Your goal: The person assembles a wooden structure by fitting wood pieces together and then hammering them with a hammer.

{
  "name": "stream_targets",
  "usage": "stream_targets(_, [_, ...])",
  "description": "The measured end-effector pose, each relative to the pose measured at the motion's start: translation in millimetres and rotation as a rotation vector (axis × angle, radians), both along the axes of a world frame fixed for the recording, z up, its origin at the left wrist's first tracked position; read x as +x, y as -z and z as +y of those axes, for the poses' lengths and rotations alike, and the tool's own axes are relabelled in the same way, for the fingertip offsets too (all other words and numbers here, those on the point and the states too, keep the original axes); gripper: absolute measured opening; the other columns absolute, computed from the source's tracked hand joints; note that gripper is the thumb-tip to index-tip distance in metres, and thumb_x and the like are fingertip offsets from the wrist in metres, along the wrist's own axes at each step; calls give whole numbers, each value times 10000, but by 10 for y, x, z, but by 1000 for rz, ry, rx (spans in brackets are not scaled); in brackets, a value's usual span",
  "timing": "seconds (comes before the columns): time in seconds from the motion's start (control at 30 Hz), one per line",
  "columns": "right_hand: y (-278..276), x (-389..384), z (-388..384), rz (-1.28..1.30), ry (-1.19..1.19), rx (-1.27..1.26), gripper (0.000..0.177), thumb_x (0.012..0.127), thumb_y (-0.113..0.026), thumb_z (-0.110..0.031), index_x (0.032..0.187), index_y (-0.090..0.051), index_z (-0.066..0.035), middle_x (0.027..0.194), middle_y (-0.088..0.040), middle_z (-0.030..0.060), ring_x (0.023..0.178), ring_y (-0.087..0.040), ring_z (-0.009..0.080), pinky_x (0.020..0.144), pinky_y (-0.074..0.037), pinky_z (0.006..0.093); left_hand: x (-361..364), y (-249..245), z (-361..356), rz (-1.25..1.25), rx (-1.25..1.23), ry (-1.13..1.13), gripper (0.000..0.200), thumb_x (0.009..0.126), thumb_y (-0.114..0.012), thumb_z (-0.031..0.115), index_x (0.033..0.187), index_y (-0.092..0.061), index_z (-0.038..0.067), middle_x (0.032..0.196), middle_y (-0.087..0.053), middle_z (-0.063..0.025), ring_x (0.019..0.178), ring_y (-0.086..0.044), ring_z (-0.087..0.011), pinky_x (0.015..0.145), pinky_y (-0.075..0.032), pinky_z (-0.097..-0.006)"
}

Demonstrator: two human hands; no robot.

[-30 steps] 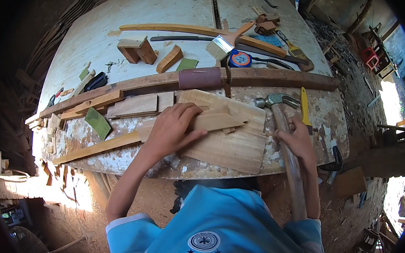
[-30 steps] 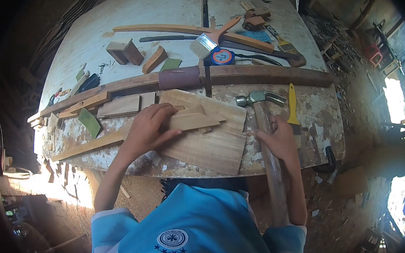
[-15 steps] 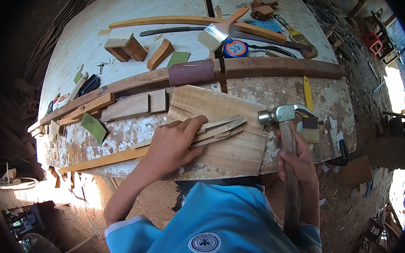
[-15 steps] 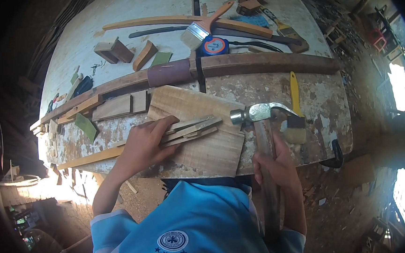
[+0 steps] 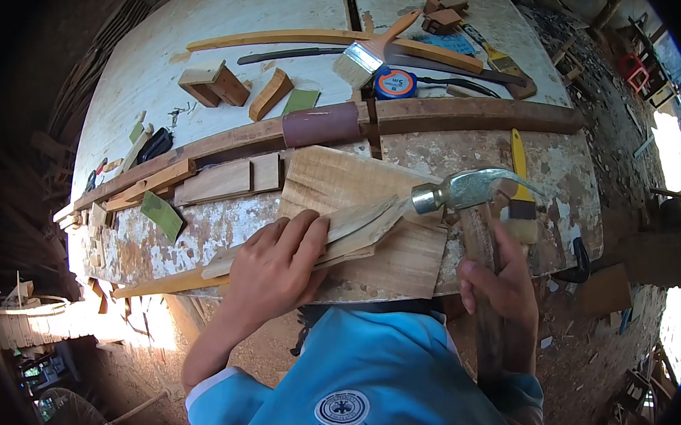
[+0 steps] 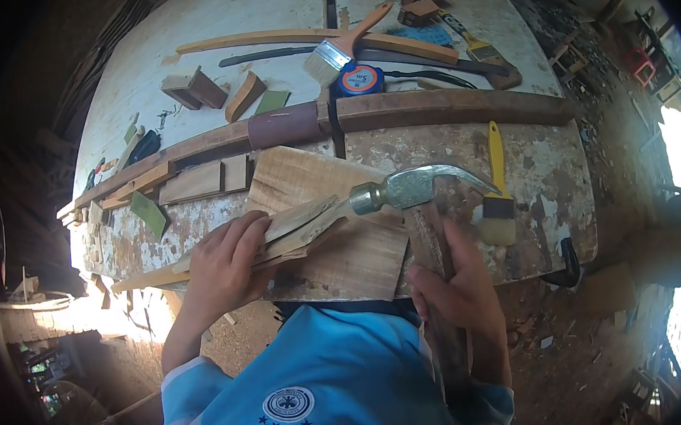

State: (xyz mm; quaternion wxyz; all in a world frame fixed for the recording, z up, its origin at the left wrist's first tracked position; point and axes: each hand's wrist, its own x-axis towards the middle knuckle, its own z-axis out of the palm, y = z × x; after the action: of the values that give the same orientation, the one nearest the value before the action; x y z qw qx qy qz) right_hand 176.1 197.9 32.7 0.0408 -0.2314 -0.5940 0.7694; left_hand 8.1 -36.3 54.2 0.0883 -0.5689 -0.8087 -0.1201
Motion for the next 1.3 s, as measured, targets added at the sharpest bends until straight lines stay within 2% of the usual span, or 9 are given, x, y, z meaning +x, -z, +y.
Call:
stream_targets(0.13, [-97,13,86,91,189,-34,500,797,-510,13,1274,-360,24,594,-497,58,397,-469,104,346,-402,232,32,-4,-94,40,5,-4,661,633,-704,165,1259,-503,94,1051,-570,-137,785,-614,-269,652,-522,-341])
stream_targets(0.37, [48,-32,32,-11,-218,-15,594,822,-516,44,1369,-299,-33,674,-546,69,454,-514,113,385,-428,240,18,118,-208,109,-56,-7,695,652,-672,181,1307,-504,339,1041,-573,-141,760,-607,-239,611,-523,-307])
stream_targets(0.57, [-127,-39,163,163,265,-199,545,811,-508,54,1321,-318,21,630,-525,60,459,-513,102,366,-418,239,-6,32,-230,119,-25,35,709,660,-662,206,1318,-479,394,1037,-575,-146,755,-613,-228,597,-524,-303])
stream_targets(0.7, [102,-118,-61,74,-221,-75,535,799,-523,18,1305,-349,17,626,-521,70,380,-477,112,315,-402,233,28,35,-238,102,-25,45,711,648,-673,208,1302,-488,414,1033,-574,-134,763,-616,-222,597,-522,-296])
stream_targets(0.97, [-50,-155,170,112,225,-79,541,769,-568,-7,1284,-403,-17,604,-517,47,399,-497,98,313,-411,226,36,-33,-370,63,12,45,725,609,-694,174,1268,-520,418,1016,-578,-118,778,-633,-231,594,-535,-313])
stream_targets(1.0, [-21,-160,64,9,115,17,529,782,-553,1,1287,-400,-16,602,-514,49,400,-494,100,309,-401,230,43,-46,-359,57,19,57,715,608,-696,174,1260,-529,415,1014,-580,-117,776,-634,-232,593,-535,-313])
stream_targets(1.1, [54,-117,-99,-14,-214,-193,519,783,-543,13,1283,-407,-20,602,-511,57,390,-485,106,314,-402,243,23,-41,-405,27,32,64,657,631,-707,177,1231,-558,400,1004,-589,-109,762,-637,-233,583,-532,-314])
stream_targets(1.23, [-9,-85,213,47,24,-177,605,788,-549,9,1352,-334,-23,608,-505,58,395,-475,114,331,-392,241,34,-103,-408,-63,58,30,555,692,-720,191,1195,-589,385,982,-605,-87,738,-641,-225,568,-524,-317])
stream_targets(1.3, [-26,-97,322,146,143,-240,599,787,-561,-3,1341,-336,-20,613,-507,62,381,-470,116,327,-392,241,-21,-155,-435,-111,42,61,534,699,-739,210,1206,-588,284,983,-612,-81,725,-643,-227,559,-521,-327])
